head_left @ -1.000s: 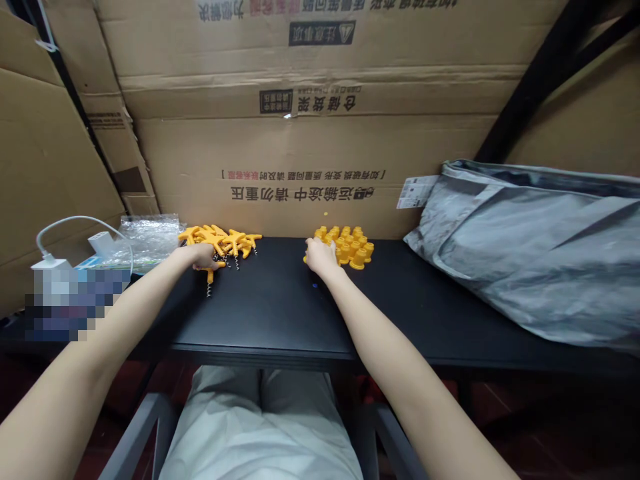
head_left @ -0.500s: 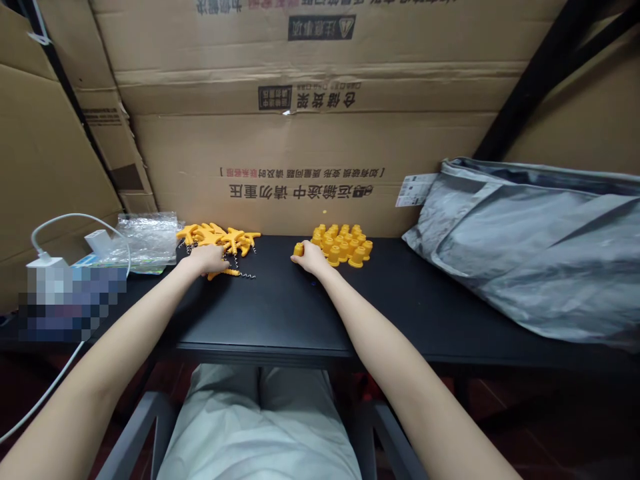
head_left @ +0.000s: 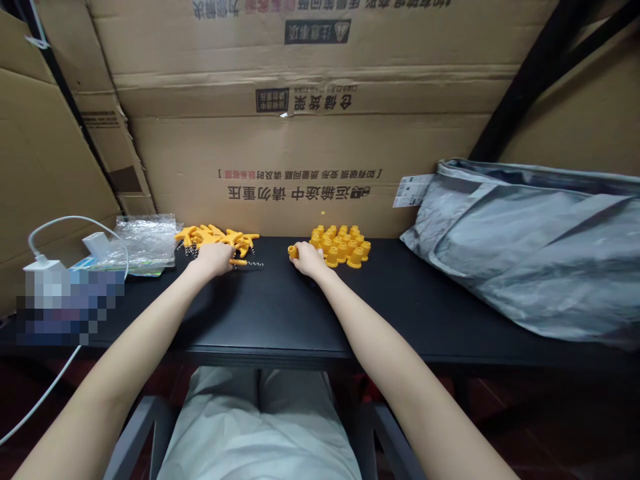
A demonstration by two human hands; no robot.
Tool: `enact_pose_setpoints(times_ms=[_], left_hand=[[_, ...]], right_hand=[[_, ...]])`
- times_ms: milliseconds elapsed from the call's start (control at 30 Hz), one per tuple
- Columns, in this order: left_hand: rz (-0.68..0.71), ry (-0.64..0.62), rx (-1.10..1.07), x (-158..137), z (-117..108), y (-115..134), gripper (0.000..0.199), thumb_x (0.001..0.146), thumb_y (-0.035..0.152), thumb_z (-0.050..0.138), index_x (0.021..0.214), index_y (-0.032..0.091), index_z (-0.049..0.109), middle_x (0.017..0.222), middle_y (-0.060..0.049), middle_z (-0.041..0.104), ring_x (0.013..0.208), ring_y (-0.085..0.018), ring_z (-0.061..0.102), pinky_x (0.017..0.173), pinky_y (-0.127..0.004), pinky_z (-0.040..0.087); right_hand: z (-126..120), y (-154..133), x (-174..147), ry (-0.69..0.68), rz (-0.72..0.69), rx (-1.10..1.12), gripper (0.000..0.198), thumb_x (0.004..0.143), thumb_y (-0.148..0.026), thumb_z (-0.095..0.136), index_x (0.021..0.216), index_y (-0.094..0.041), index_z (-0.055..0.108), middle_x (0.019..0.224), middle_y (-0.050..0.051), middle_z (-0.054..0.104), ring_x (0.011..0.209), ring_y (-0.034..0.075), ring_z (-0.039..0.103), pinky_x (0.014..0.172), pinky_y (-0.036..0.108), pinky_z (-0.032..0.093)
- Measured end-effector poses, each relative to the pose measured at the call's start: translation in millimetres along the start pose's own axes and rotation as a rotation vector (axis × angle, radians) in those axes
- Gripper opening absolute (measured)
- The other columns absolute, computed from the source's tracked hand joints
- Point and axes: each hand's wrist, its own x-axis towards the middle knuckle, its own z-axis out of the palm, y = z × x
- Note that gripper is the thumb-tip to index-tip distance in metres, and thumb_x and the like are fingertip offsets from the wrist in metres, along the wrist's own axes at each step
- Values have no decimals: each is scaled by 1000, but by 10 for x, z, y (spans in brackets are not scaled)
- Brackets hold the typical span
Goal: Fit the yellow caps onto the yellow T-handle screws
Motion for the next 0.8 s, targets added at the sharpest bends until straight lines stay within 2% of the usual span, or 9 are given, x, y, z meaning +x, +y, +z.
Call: enact_pose_setpoints(times_ms=[200, 400, 800], left_hand=[[-21, 50, 0, 53, -3, 145, 34, 82, 21, 47, 113, 20, 59, 106, -12, 67, 102, -30, 62, 86, -41, 46], [-15, 89, -38, 41, 129, 186, 35, 85, 22, 41, 117, 23, 56, 105, -10, 68, 102, -28, 62, 85, -39, 47], [-20, 98, -42, 20, 206, 176, 36, 85, 25, 43, 119, 26, 55, 104, -8, 67, 100, -26, 63, 83, -36, 49]], right_hand=[[-11, 1, 0, 41, -89, -34, 29, 81, -13, 54, 109, -19, 59, 119, 10, 58, 114, 25, 49, 87, 38, 35], [-71, -68, -45, 79, -190, -70, 29, 81, -13, 54, 108, -20, 62, 118, 10, 59, 112, 25, 48, 91, 40, 32], [-100, -145, -77, 111, -228, -70, 27, 84, -25, 57, 110, -21, 64, 112, 10, 58, 108, 25, 47, 88, 39, 30]])
